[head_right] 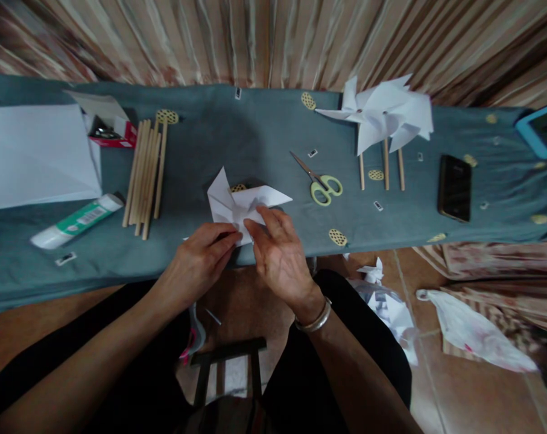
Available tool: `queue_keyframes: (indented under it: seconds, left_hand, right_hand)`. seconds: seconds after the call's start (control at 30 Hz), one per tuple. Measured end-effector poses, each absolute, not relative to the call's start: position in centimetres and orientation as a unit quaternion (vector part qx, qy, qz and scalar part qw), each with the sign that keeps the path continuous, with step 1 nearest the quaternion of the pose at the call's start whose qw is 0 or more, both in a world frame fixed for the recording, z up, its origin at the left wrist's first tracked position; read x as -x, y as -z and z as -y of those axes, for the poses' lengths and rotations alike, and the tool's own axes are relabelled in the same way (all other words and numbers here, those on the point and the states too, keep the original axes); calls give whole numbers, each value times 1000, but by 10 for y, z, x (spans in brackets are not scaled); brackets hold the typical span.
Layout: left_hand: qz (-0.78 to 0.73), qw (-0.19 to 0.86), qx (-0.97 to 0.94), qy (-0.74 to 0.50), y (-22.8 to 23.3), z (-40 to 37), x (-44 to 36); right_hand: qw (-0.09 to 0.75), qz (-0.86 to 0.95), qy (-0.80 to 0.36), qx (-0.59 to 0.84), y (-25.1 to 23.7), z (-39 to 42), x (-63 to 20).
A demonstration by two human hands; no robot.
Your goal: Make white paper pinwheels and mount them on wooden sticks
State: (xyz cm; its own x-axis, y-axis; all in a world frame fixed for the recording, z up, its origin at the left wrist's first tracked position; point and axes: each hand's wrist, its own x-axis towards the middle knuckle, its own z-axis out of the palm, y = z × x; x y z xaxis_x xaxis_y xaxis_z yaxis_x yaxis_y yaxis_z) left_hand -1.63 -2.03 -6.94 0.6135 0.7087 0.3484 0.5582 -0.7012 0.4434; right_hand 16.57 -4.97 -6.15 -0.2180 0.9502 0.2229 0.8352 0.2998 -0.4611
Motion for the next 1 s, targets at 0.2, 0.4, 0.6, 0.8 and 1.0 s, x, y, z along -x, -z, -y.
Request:
queue_keyframes:
  seconds: [0.2, 0.4, 0.6, 0.8, 1.0]
  left_hand:
    - [-360, 135, -887, -256, 69, 20, 15]
    - [-359, 139, -889, -250, 66, 20, 15]
    - [-363, 150, -880, -267, 70, 22, 17]
    - [-357, 149, -881, -273, 72, 22, 17]
    - [-365, 153, -881, -261, 70, 21, 16]
  right_hand:
    - [243, 774, -125, 572, 60, 50, -164]
    - [239, 771, -118, 579, 59, 50, -168]
    - [253, 767, -69, 586, 61, 47, -169]
    - [242, 765, -29, 597, 59, 41, -167]
    - [230, 762, -25, 605, 58, 38, -166]
